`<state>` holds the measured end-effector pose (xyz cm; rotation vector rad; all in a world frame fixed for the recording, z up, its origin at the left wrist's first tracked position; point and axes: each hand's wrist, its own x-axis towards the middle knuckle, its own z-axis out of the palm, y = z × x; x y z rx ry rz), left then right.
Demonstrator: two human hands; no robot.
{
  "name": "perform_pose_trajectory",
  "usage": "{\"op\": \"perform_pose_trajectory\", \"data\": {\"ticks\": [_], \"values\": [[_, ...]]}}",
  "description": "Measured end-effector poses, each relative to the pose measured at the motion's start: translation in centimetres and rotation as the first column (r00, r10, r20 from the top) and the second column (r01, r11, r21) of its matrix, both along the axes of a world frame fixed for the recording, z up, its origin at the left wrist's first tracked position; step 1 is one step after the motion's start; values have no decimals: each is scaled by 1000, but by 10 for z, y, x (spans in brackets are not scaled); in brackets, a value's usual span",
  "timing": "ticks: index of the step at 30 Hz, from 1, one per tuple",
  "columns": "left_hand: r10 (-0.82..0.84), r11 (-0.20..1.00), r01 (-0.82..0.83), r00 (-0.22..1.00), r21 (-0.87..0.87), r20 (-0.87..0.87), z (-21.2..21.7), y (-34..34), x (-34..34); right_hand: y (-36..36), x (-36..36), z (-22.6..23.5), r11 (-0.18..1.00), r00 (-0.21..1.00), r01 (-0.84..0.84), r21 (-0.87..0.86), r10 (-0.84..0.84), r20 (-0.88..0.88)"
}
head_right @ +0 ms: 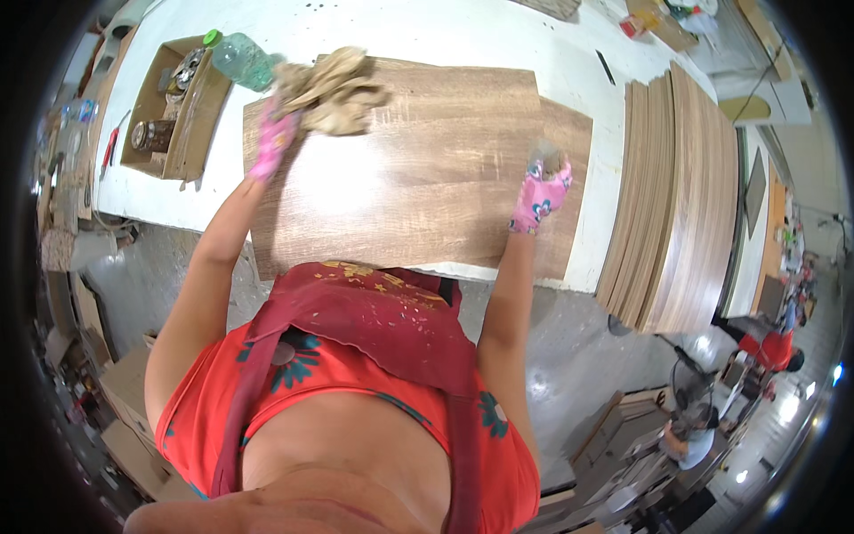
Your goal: The person wipes wood panels with a cloth and a sanding block, then stacks the panels together.
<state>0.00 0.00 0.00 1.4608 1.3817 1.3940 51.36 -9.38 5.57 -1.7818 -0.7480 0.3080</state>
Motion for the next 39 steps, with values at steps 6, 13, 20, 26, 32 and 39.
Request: {"op": "perform_pose_trajectory", "data": {"ticks": [6, 13, 20, 26, 32, 39], "values": [[232, 956, -229, 973, -185, -7, -20, -37, -88, -7, -2, 24, 989, 946, 85, -122, -41, 321], [443, 880, -318, 817, -352, 370, 75, -56, -9, -26, -2, 10, 981, 945, 164, -106, -126, 302], [581, 813, -504, 734, -290, 353, 120, -58, 50, -47, 35, 12, 978, 974, 188, 87, -174, -148], [381, 913, -394, 736, -104, 560, 138, -41, 60, -38, 86, -5, 937, 972, 197, 289, -147, -185], [330, 883, -470, 618, -2, 714, 186, -22, 90, -20, 154, 64, 734, 743, 463, 496, -16, -670], [522, 847, -513, 755, -140, 396, 73, -9, 9, -48, 103, 194, 619, 824, 376, 690, 117, -554]]}}
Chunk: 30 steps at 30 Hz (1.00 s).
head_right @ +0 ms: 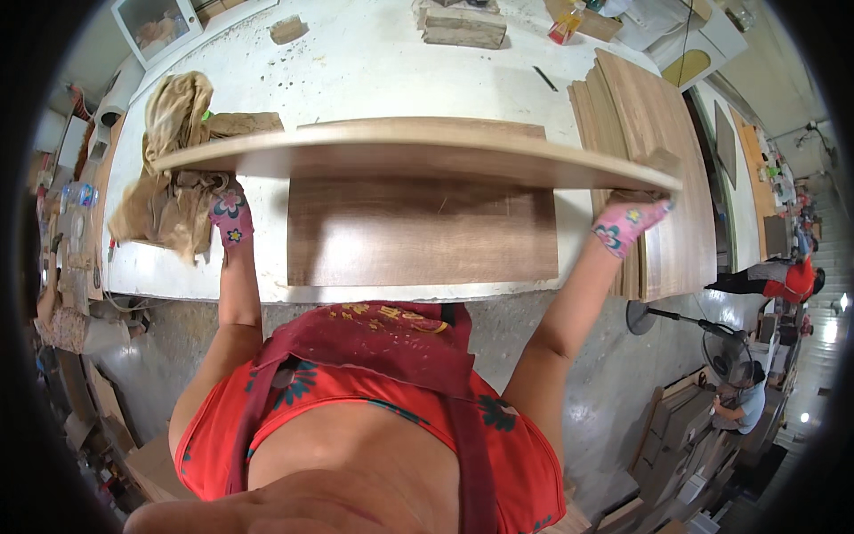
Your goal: The person wipes wood panels with a cloth and a sanding block, then stacks the panels together.
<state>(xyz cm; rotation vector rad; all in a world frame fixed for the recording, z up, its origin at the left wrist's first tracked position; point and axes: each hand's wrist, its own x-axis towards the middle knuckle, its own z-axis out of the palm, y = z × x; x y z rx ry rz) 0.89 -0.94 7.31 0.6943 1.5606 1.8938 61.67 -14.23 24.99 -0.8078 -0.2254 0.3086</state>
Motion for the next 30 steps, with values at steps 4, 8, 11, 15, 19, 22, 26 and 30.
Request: {"op": "perform_pose_trajectory", "data": {"ticks": [4, 8, 11, 15, 19, 22, 26, 30], "values": [[-135, 983, 124, 988, -139, -71, -31, -29, -19, -50, 19, 2, 924, 943, -326, 201, 303, 137], [-156, 962, 113, 974, -247, -162, -37, -93, -55, -93, 29, -57, 882, 883, -467, 67, 462, 76], [-172, 947, 102, 962, -305, -212, -40, -124, -66, -107, 15, -104, 916, 923, -385, 112, 381, 59], [-198, 937, 96, 939, -337, -282, -41, -134, -63, -137, 81, -183, 928, 917, -145, -343, 256, 305], [-239, 933, 72, 857, -352, -457, -24, -151, -51, -137, 27, -169, 413, 739, 516, -751, 229, 634], [-386, 917, 245, 750, -316, -538, -14, -134, -1, -149, 19, -147, 684, 913, 132, -717, 198, 357], [-638, 744, 614, 538, -263, -550, -10, -127, 107, -98, -25, -120, 855, 935, -320, -407, 354, 9], [-767, 533, 814, 350, -231, -538, -16, -125, 207, -42, -77, -86, 659, 678, -702, -270, 734, 31]]}}
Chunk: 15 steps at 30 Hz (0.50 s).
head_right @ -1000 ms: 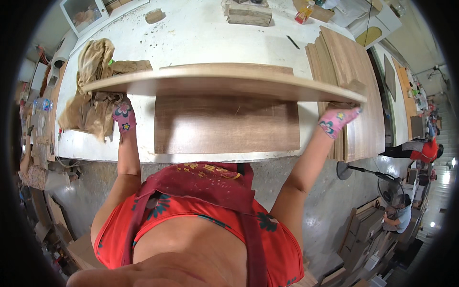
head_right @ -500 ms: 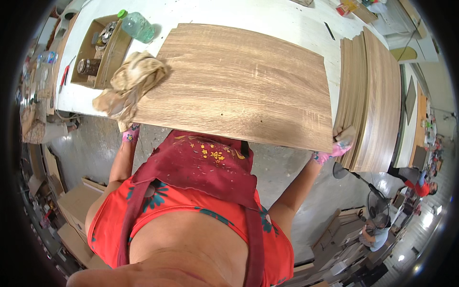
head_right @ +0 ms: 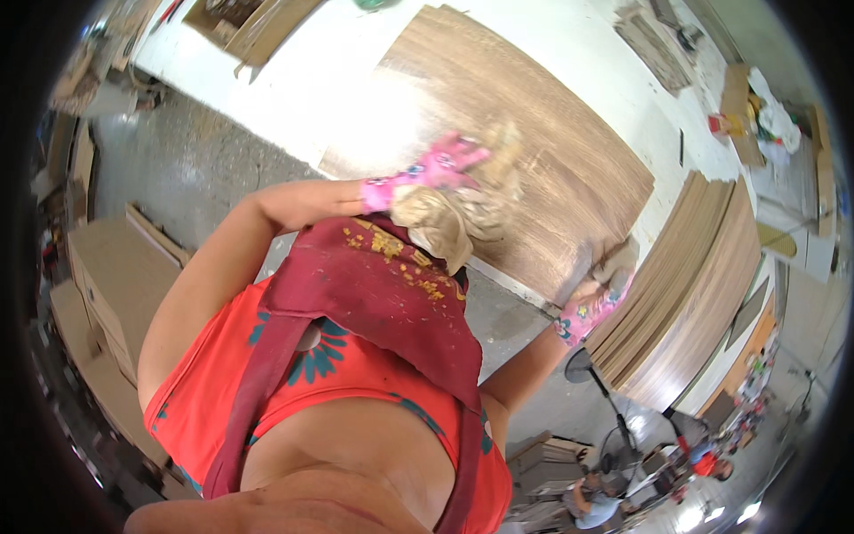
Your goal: The person wipes wood panels with a cloth and a sanding block, then stacks the panels together.
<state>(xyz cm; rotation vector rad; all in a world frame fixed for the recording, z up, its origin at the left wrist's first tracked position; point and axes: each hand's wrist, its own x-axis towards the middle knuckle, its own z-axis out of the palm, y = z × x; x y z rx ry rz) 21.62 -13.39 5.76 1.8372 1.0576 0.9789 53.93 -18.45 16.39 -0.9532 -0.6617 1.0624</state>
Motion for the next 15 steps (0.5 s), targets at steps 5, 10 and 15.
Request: {"op": "perform_pose_trajectory", "data": {"ticks": [5, 10, 15], "values": [[-56, 998, 57, 998, -33, 28, -2, -13, 40, 65, -134, 16, 945, 654, -287, -157, 313, 689], [39, 989, -25, 994, -143, 98, -3, -34, -10, 83, -284, 1, 574, -205, -731, -370, 333, 920], [145, 951, -116, 986, -286, 80, -6, -64, -73, 70, -349, -29, 255, -346, -865, -433, 323, 881]]}}
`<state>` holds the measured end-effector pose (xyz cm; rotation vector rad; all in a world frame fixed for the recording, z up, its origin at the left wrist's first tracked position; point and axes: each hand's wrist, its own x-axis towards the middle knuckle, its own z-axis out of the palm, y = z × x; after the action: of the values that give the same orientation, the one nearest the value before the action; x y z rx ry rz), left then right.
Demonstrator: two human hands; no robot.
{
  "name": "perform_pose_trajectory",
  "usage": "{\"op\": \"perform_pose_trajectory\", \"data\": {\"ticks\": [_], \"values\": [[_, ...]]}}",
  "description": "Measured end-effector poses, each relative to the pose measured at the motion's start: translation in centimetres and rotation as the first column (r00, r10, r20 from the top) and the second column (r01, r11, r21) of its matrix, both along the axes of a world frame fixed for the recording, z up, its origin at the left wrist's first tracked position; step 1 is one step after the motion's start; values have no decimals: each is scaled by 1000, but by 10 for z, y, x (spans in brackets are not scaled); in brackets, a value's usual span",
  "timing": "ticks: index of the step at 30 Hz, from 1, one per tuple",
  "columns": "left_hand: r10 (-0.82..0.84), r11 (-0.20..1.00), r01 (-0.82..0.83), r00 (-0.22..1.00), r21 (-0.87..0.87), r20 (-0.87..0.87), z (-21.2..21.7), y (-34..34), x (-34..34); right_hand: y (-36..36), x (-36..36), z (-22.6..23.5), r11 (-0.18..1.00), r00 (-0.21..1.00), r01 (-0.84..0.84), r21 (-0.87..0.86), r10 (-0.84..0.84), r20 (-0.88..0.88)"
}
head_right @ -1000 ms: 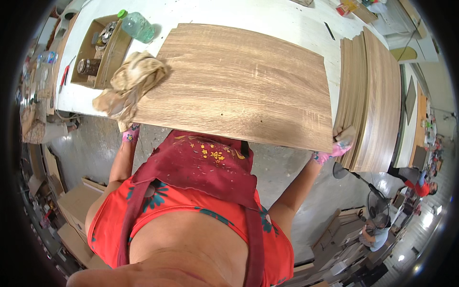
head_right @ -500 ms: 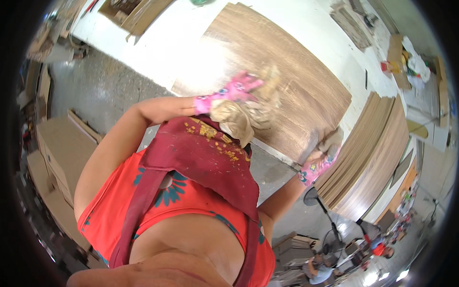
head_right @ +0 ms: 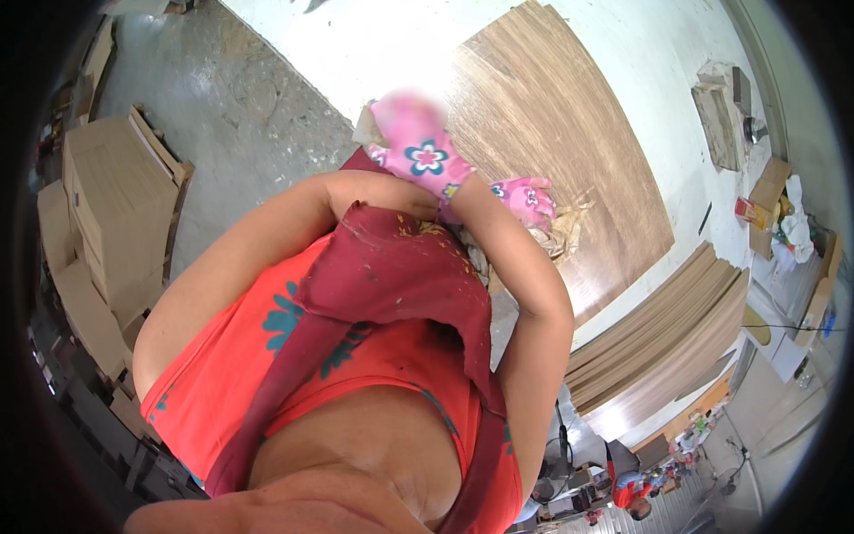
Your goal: The person wipes wood panels with a cloth and a sanding block, then stacks the panels together.
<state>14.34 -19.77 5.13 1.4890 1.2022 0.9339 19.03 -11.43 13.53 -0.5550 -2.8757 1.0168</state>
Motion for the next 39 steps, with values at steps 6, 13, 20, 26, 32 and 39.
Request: {"op": "perform_pose_trajectory", "data": {"ticks": [6, 13, 20, 26, 32, 39], "values": [[-61, 997, 65, 994, -45, 90, 1, 12, 25, -6, -13, -5, 991, 996, -85, 100, 84, 22], [-195, 979, 203, 960, -19, 201, -1, 46, 95, 59, -11, 10, 965, 943, 74, 253, -150, 297], [-232, 969, 245, 949, -38, 215, -4, 55, 108, 198, -11, 13, 819, 804, 489, 301, -557, 210], [-307, 946, 322, 922, -29, 236, -3, 58, 113, 250, 16, 2, 614, 711, 529, 586, -698, 89], [-365, 923, 384, 898, -33, 244, -7, 70, 117, 234, 8, -17, 657, 693, 689, 306, -720, -15], [-454, 872, 488, 835, -37, 310, -8, 80, 126, 218, 25, 6, 601, 570, 765, 230, -799, 190]]}}
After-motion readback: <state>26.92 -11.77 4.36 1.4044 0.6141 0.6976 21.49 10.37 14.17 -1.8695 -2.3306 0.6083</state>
